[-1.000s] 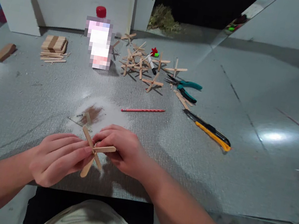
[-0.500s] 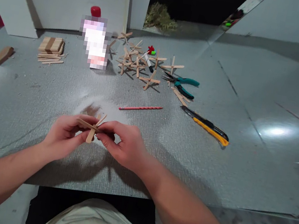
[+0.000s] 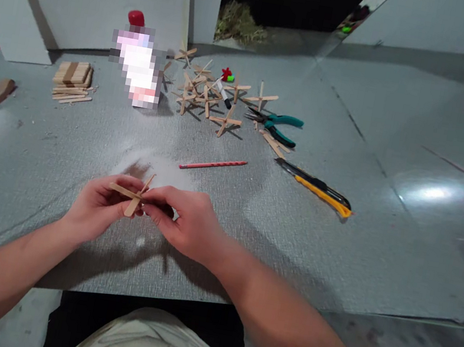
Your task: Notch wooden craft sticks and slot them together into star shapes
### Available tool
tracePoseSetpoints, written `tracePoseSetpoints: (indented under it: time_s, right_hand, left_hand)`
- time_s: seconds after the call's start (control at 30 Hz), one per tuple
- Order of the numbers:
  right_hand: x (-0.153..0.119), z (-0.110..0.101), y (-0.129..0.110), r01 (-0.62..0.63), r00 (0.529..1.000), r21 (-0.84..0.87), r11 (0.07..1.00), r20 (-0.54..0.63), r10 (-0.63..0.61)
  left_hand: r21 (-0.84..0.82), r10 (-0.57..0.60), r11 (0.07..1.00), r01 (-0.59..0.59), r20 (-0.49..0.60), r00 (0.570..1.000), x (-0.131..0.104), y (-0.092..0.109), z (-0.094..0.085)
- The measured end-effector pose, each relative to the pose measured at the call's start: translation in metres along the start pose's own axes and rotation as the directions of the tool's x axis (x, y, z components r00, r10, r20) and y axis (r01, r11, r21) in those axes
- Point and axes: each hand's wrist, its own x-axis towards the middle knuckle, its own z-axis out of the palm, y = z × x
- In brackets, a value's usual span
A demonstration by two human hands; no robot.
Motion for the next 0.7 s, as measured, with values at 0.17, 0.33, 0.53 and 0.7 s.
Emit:
tracePoseSetpoints:
  time_s: [0.17, 0.33, 0.53, 0.7]
  right_hand:
    - [-0.0014, -0.0010, -0.0008, 0.038, 0.999, 0.064, 0.997, -0.012, -0.037]
    - [-0.0023, -0.0025, -0.0013, 0.025, 1.000, 0.253, 0.967, 0.001, -0.026]
    - [-0.0014, -0.0024, -0.0001, 0.049, 0.998, 0.315, 0.948, 0.015, -0.056]
    - [-0.0025, 0.0017, 0.0047, 0.035, 0.999, 0.385, 0.922, 0.019, -0.046]
  left_hand:
    - [-0.028, -0.065, 0.997, 0.065, -0.010, 0.998, 0.0031, 0.0003, -0.0046]
    - [-0.068, -0.071, 0.995, 0.069, -0.027, 0.997, 0.0049, -0.0028, -0.0072]
    - [-0.057, -0.044, 0.998, 0.041, -0.052, 0.998, 0.0037, 0.0006, -0.0032]
    - [-0.025, -0.007, 1.000, 0.005, -0.054, 0.999, 0.0051, -0.0035, -0.0055]
